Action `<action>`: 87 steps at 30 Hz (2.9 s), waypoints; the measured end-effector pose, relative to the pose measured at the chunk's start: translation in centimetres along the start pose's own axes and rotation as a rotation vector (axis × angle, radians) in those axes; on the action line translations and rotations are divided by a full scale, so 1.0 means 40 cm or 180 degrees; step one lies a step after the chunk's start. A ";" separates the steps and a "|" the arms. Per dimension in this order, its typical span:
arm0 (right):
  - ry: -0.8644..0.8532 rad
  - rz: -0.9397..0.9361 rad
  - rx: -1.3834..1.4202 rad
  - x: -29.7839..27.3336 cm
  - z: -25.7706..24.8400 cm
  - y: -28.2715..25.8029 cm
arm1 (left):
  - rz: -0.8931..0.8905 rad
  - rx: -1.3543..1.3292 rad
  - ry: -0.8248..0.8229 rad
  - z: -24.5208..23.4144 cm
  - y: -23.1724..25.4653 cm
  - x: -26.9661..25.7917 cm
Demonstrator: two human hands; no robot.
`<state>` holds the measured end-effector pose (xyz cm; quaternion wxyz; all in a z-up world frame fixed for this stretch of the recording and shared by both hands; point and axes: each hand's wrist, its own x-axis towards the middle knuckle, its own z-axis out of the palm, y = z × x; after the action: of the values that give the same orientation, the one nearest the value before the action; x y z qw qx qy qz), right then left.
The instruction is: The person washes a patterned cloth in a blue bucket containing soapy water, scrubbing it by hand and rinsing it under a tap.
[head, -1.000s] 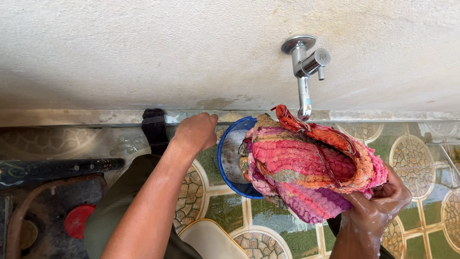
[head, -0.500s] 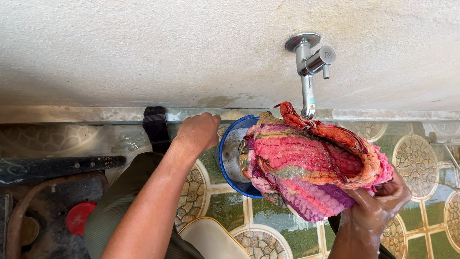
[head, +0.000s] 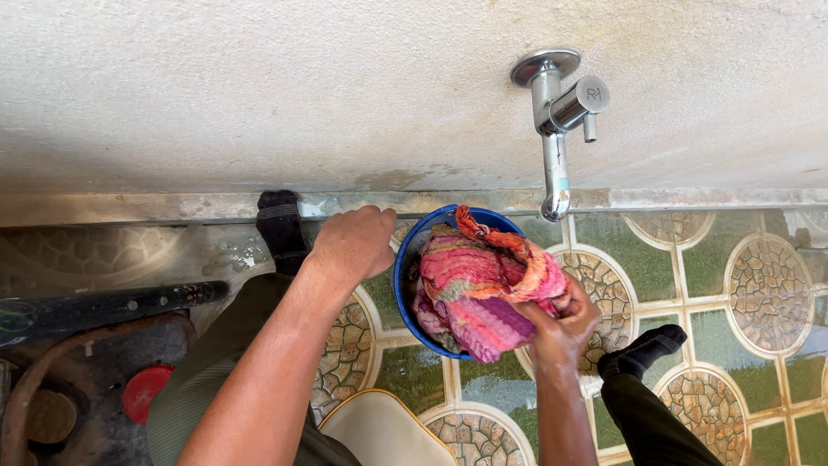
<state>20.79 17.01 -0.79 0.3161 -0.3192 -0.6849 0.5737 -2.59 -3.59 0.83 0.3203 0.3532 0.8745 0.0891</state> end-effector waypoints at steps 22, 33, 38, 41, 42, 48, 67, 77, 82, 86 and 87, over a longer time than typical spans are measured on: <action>-0.0774 0.0189 -0.1718 -0.045 0.163 0.231 | -0.0010 -0.0135 0.0232 0.017 -0.052 -0.051; -0.1466 0.0566 -0.1937 0.017 0.206 0.322 | -0.0068 -0.0012 0.0205 0.016 -0.067 -0.062; -0.1233 0.0921 -0.2631 0.021 0.221 0.323 | -0.0067 0.0113 0.0113 0.020 -0.057 -0.075; -0.1224 0.1247 -0.3148 0.019 0.232 0.346 | -0.0054 0.0124 0.0172 0.019 -0.052 -0.083; -0.1231 0.1262 -0.3342 0.018 0.233 0.370 | -0.0046 0.0135 0.0201 0.021 -0.050 -0.086; -0.1344 0.1076 -0.3180 0.018 0.194 0.572 | -0.0102 0.0023 0.0181 0.003 -0.058 -0.098; -0.2086 0.1106 -0.3352 0.058 0.161 0.823 | -0.0118 0.0118 0.0015 -0.033 -0.005 -0.130; -0.2260 0.1085 -0.3526 0.109 0.094 0.920 | -0.0137 -0.0139 -0.0066 -0.052 0.024 -0.140; -0.2372 0.1066 -0.3601 0.132 0.083 0.942 | -0.0163 -0.0173 -0.0117 -0.044 0.025 -0.131; -0.2405 0.1058 -0.3621 0.151 0.073 0.952 | -0.0176 -0.0184 -0.0310 -0.042 0.027 -0.120; -0.2412 0.1052 -0.3629 0.155 0.076 0.953 | -0.0192 -0.0194 -0.0436 -0.042 0.027 -0.118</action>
<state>17.51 25.45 -38.45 -0.2521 -0.3132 -0.8842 0.2376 -0.45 -5.84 4.89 0.3925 0.3221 0.8576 0.0816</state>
